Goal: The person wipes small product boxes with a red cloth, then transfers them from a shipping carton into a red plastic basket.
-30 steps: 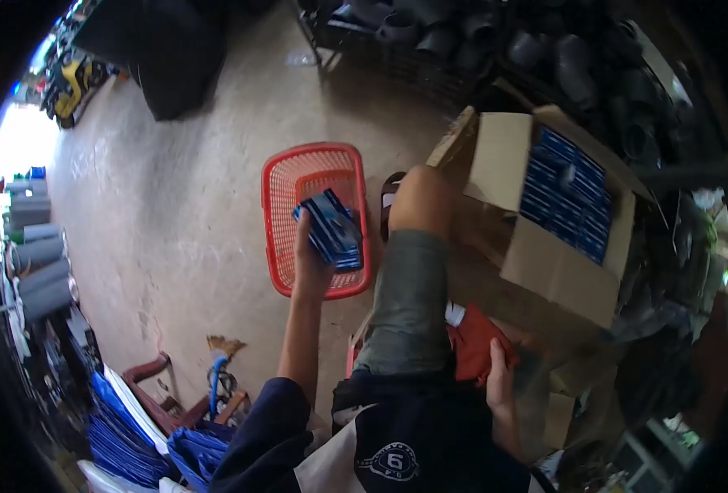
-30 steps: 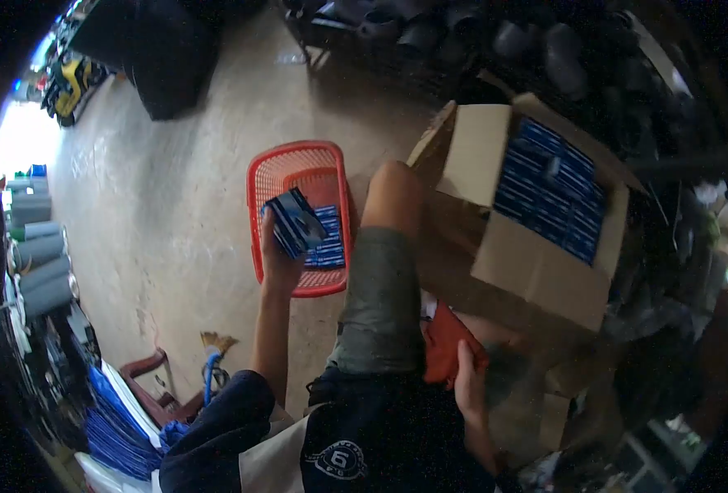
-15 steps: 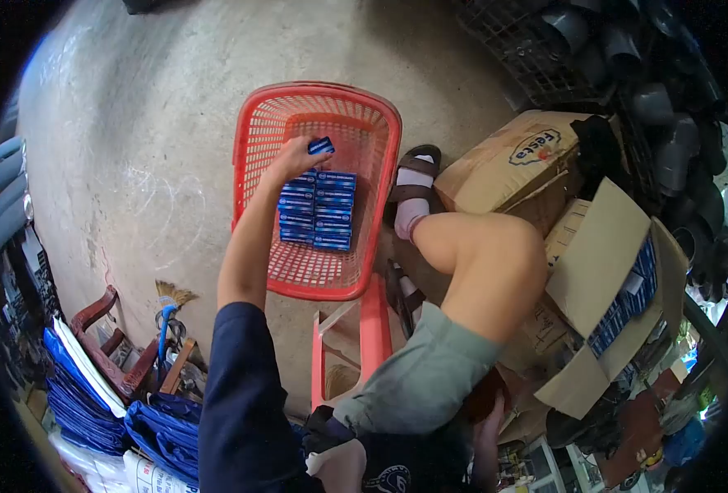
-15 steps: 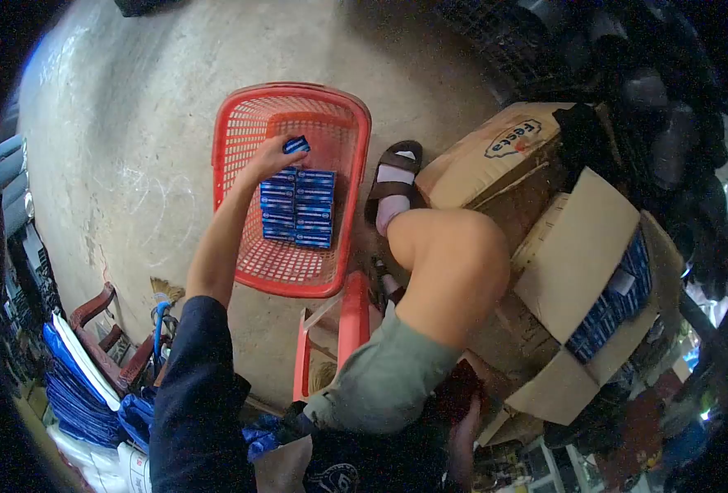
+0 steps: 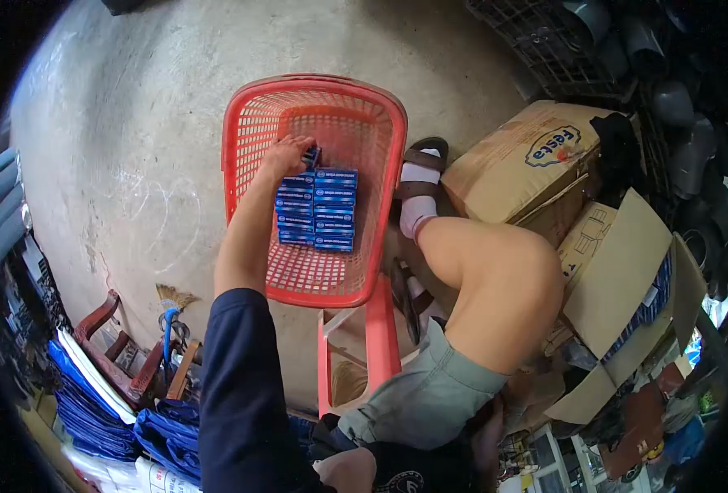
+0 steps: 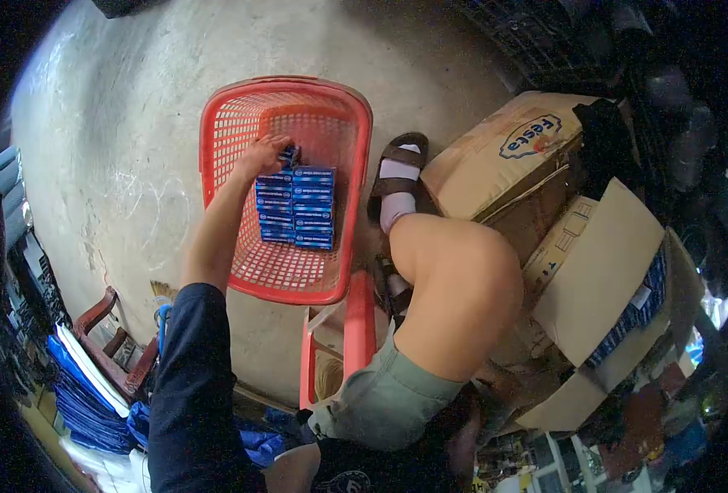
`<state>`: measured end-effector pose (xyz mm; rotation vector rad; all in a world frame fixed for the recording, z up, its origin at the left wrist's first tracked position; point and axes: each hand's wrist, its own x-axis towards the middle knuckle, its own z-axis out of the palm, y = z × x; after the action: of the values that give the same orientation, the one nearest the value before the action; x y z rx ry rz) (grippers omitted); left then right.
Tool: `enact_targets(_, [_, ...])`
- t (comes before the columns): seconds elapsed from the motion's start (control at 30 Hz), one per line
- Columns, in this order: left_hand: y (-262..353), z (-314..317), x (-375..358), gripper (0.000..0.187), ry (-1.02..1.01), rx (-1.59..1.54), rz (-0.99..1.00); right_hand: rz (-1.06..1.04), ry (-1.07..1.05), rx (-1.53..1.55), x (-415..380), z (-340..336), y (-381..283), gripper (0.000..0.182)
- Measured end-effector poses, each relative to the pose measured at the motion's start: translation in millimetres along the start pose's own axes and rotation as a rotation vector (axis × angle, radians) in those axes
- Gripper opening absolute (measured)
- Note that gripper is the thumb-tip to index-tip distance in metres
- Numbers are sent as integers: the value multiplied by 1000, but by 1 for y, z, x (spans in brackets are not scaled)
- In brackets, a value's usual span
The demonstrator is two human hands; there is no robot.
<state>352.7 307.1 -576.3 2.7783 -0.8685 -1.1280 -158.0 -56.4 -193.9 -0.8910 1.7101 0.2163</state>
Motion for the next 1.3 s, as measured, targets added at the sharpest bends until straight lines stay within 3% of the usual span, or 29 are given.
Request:
enact_targets(0.1, [4,3,-2,63,-45,-135,-87,0,6,-20,5,-5,3,51])
enact_targets(0.27, [10,1,-6,61,-57,-102,-96,-21,-25,30,6,7,10,49])
enact_targets(0.47, [20,7,-6,63,-70,-95,-121,-89,-96,-216,31,-26,31,53])
enact_targets(0.57, [34,3,-18,63,2,-25,-164,-54,-81,-186,16,-10,23,53])
enact_targets(0.67, [44,5,-35,60,246,15,-134,-61,-37,-254,28,-30,36,56])
enact_targets(0.73, [58,7,-48,59,407,24,-137,-40,-59,-125,11,-11,18,59])
enact_targets(0.83, [82,2,-77,53,526,-94,-137,-34,-49,5,6,-2,21,64])
enact_targets(0.97, [116,19,-130,26,602,-396,-50,-121,-285,43,-21,15,14,65])
enact_targets(1.03, [138,26,-167,17,635,-471,-24,-119,-198,72,-15,3,25,64])
enact_targets(1.23, [198,18,-291,20,566,-877,-16,-304,-204,201,-21,-11,36,57])
enact_targets(1.3, [225,-15,-338,20,616,-916,-27,-368,-147,132,-5,-16,45,53])
